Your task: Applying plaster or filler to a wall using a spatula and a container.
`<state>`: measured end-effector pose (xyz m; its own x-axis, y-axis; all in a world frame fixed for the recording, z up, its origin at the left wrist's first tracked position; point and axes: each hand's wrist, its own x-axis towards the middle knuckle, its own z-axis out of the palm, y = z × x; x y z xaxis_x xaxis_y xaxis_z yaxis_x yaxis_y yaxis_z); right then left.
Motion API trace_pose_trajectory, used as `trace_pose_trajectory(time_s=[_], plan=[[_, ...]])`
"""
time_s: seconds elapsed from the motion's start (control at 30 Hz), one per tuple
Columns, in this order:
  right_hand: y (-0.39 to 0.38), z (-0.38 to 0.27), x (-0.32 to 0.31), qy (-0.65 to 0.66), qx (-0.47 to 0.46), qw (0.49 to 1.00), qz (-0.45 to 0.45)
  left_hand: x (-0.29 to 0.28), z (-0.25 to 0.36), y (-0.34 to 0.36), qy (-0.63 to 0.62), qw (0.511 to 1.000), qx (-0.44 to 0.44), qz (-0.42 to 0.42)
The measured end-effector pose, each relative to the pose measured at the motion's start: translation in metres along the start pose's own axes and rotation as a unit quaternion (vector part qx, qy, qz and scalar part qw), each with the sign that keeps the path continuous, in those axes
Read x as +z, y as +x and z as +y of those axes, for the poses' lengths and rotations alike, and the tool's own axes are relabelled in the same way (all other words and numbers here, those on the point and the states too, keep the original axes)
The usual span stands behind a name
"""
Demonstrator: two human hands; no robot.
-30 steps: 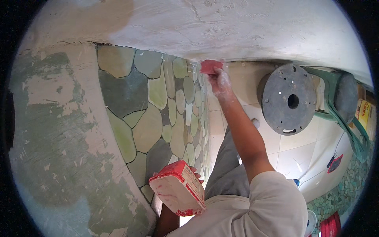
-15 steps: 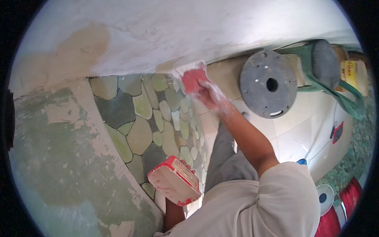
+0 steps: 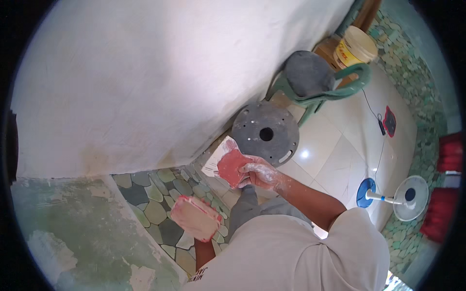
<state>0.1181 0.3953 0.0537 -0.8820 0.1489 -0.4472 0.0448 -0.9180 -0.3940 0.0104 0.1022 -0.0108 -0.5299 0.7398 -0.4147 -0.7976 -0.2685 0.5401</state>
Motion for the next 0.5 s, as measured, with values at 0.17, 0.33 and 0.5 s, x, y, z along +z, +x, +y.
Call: trace_pose_trajectory(time_s=[0.17, 0.33, 0.5], plan=[[-0.102, -0.013, -0.034, -0.021, -0.171, 0.982, 0.078, 0.078, -0.037, 0.041, -0.018, 0.99, 0.017, -0.139], [-0.219, -0.029, -0.052, -0.075, -0.326, 0.931, 0.144, 0.175, -0.086, 0.043, -0.093, 0.982, -0.045, -0.157], [-0.329, -0.023, -0.049, -0.126, -0.431, 0.88, 0.156, 0.266, -0.144, 0.002, -0.046, 0.97, -0.064, -0.229]])
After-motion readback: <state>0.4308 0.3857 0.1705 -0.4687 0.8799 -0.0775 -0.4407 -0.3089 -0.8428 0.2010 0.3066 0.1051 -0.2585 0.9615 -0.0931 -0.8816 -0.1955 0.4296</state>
